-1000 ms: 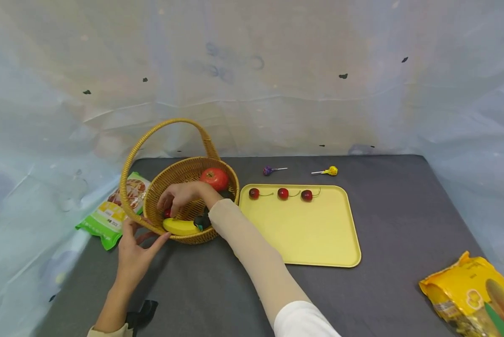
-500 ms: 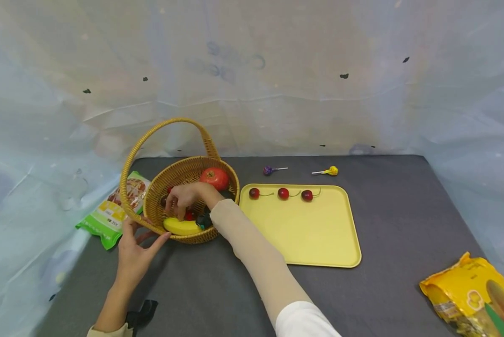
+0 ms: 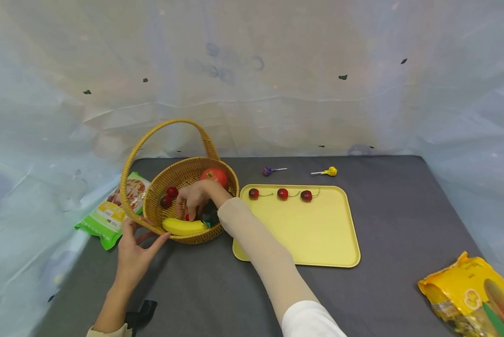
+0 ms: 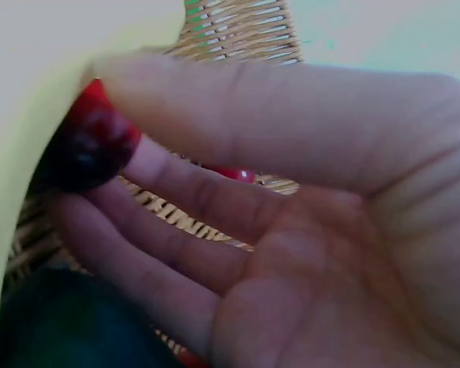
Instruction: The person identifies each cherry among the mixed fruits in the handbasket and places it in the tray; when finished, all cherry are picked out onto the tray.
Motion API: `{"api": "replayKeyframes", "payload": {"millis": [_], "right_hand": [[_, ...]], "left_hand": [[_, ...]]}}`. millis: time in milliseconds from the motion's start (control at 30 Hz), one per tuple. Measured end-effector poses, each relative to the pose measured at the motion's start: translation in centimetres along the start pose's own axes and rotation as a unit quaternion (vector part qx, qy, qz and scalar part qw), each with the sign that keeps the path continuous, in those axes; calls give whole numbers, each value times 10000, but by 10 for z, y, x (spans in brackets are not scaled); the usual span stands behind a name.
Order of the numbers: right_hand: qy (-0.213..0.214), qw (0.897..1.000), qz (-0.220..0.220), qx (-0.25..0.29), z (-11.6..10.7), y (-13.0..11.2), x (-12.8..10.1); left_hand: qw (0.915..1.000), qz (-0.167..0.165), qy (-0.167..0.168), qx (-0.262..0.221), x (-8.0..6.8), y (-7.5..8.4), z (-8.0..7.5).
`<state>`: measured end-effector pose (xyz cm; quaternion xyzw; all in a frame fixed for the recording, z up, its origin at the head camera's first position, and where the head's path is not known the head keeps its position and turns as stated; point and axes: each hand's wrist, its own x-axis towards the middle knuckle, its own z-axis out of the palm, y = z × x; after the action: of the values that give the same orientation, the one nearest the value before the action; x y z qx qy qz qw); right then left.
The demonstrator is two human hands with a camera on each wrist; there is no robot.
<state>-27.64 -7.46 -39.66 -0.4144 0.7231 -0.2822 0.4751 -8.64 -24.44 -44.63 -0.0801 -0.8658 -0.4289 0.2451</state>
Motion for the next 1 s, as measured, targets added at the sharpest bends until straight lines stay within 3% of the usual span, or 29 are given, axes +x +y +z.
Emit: {"api": "replayKeyframes", "payload": {"millis": [400,533,667,833,933,1000], "right_hand": [[257,9992,-291,-45,-3,4,-8],[529,9956,-770,107,-6,4,-20],[930,9837,-1486,410,-8,7,-48],[1694,9575,-2278,517,-2,26,-102],[2132,9455,-2409,505,6,47,-136],[2381,9423,-2259,657,14,62,-154]], "left_hand": [[10000,18,1,79,1,1,0],[10000,-33,-23,4,0,1,0],[9999,-46,-31,-130,1,2,1],[9998,-19,26,-183,0,4,2],[9998,-34,44,-188,-1,2,2],[9999,-52,55,-147,-1,1,2]]}}
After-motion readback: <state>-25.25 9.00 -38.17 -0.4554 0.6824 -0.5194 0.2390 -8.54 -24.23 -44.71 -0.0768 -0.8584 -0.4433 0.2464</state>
